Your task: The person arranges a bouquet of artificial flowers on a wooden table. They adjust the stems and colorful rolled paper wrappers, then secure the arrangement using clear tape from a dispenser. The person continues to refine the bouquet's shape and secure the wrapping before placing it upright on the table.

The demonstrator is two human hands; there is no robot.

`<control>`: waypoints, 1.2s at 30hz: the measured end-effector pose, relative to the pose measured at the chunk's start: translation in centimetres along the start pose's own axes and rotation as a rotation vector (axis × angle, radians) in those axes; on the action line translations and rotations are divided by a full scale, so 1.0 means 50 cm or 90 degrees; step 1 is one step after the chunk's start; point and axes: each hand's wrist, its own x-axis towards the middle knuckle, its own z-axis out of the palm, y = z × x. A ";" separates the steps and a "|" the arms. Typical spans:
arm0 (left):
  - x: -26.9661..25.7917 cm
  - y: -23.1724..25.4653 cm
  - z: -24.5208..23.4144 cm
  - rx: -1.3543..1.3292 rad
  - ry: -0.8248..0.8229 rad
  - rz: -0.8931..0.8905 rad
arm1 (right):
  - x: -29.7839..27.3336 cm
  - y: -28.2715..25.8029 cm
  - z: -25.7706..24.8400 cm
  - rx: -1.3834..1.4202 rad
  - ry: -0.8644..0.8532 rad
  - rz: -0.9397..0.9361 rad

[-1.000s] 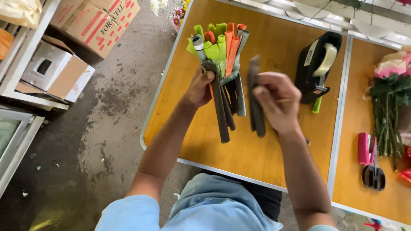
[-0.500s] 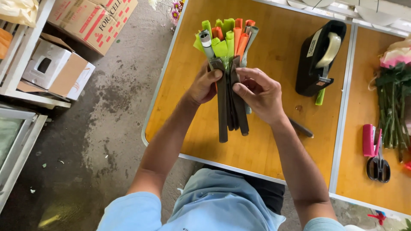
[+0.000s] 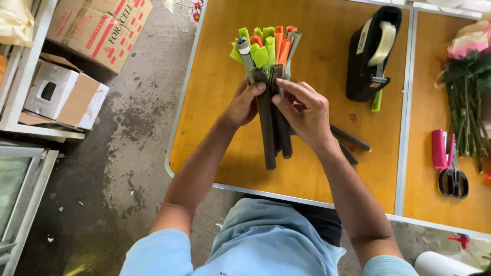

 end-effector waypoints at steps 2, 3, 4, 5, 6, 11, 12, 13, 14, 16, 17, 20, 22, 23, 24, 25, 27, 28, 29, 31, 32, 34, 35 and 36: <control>-0.004 0.007 0.021 0.008 0.007 -0.002 | 0.011 -0.007 -0.003 -0.021 0.006 -0.011; -0.009 0.007 0.032 0.015 0.015 0.000 | 0.013 -0.009 -0.006 -0.041 0.009 -0.024; -0.008 -0.004 0.023 0.014 0.016 -0.005 | 0.013 -0.005 -0.012 -0.042 0.010 -0.019; -0.006 -0.013 0.014 0.023 0.015 -0.001 | 0.014 -0.001 -0.016 -0.069 0.006 -0.031; -0.004 -0.021 0.003 0.031 0.013 0.003 | 0.016 0.003 -0.019 -0.097 0.003 -0.043; 0.000 -0.009 0.002 0.000 -0.016 0.002 | 0.024 -0.003 -0.023 -0.109 -0.026 -0.030; -0.002 -0.008 -0.003 -0.014 -0.032 -0.004 | 0.027 -0.011 -0.027 -0.136 -0.064 -0.019; 0.000 -0.002 0.008 -0.015 -0.031 -0.003 | 0.025 -0.007 -0.028 -0.136 -0.066 -0.019; 0.001 0.006 0.019 0.086 0.053 -0.009 | 0.024 -0.002 -0.029 -0.137 -0.065 -0.003; 0.004 0.029 0.043 0.186 0.144 -0.008 | 0.027 0.005 -0.029 -0.137 -0.071 0.010; 0.004 0.041 0.057 0.257 0.159 0.017 | 0.026 0.008 -0.030 -0.123 -0.079 0.010; 0.002 0.050 0.076 0.310 0.201 0.038 | 0.027 0.011 -0.028 -0.092 -0.104 0.014; 0.000 0.051 0.080 0.293 0.227 0.037 | 0.028 0.007 -0.023 -0.073 -0.119 0.016; -0.001 0.054 0.081 0.295 0.240 0.037 | 0.030 0.004 -0.020 -0.069 -0.127 0.014; -0.002 0.058 0.082 0.297 0.254 0.038 | 0.031 0.000 -0.017 -0.065 -0.135 0.012; 0.000 0.059 0.080 0.296 0.257 0.041 | 0.034 -0.001 -0.013 -0.065 -0.139 0.010; 0.004 0.059 0.078 0.270 0.299 0.017 | 0.037 -0.005 -0.007 -0.068 -0.147 0.028; 0.004 0.060 0.075 0.269 0.302 0.020 | 0.038 -0.006 -0.005 -0.068 -0.151 0.026; 0.005 0.061 0.072 0.267 0.299 0.014 | 0.039 -0.007 -0.003 -0.074 -0.147 0.044; 0.005 0.059 0.063 0.265 0.297 0.009 | 0.040 -0.006 -0.001 -0.081 -0.145 0.060; 0.004 0.056 0.058 0.266 0.289 0.007 | 0.040 -0.004 -0.001 -0.070 -0.141 0.072; 0.003 0.055 0.054 0.269 0.282 0.007 | 0.041 -0.001 -0.003 -0.058 -0.139 0.083; 0.003 0.057 0.055 0.251 0.267 -0.007 | 0.041 -0.001 -0.003 -0.021 -0.134 0.103; 0.003 0.060 0.057 0.233 0.252 -0.021 | 0.042 -0.001 -0.003 0.016 -0.130 0.124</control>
